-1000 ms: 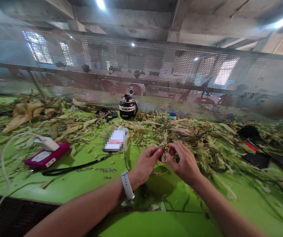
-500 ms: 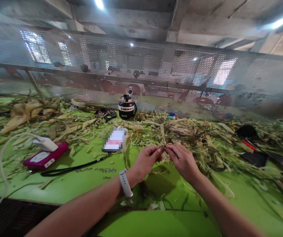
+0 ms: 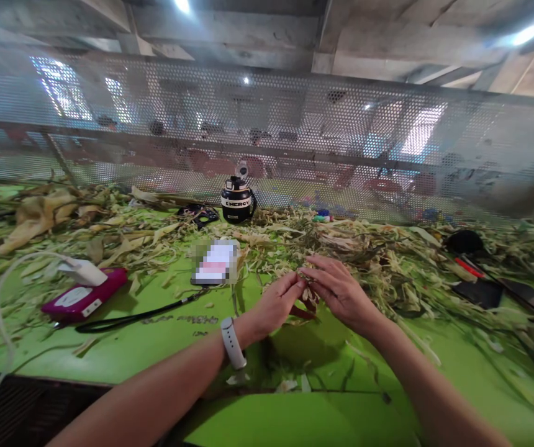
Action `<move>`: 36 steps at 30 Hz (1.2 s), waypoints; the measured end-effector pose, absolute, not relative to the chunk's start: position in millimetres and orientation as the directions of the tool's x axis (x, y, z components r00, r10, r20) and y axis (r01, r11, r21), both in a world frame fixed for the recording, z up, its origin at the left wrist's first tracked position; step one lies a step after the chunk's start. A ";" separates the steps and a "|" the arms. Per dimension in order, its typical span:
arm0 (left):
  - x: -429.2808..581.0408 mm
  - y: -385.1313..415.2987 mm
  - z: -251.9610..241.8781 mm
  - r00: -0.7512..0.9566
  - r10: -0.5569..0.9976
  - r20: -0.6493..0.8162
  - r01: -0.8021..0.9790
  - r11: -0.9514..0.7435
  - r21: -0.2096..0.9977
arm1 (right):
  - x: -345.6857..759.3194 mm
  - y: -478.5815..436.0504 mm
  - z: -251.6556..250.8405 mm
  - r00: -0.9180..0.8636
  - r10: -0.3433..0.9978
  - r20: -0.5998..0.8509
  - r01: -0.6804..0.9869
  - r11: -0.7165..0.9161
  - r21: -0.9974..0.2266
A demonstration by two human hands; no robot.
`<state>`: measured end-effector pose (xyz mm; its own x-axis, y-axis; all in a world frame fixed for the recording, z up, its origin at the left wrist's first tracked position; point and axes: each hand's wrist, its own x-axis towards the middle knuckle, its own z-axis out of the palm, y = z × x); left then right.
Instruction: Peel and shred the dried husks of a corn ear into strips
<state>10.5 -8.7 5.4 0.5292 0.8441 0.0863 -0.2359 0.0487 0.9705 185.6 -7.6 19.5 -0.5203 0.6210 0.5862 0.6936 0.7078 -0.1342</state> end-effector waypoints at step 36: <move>-0.5 -5.8 14.7 0.457 0.860 0.227 -0.135 -0.186 0.973 | 196.6 -25.9 52.3 -0.538 0.796 0.276 0.642 0.599 -0.478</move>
<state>-0.5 -5.8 14.7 0.4567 0.8601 0.2273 -0.1347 -0.1857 0.9733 196.6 -25.9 52.3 -0.5383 0.7964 0.2756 0.6418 0.5993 -0.4784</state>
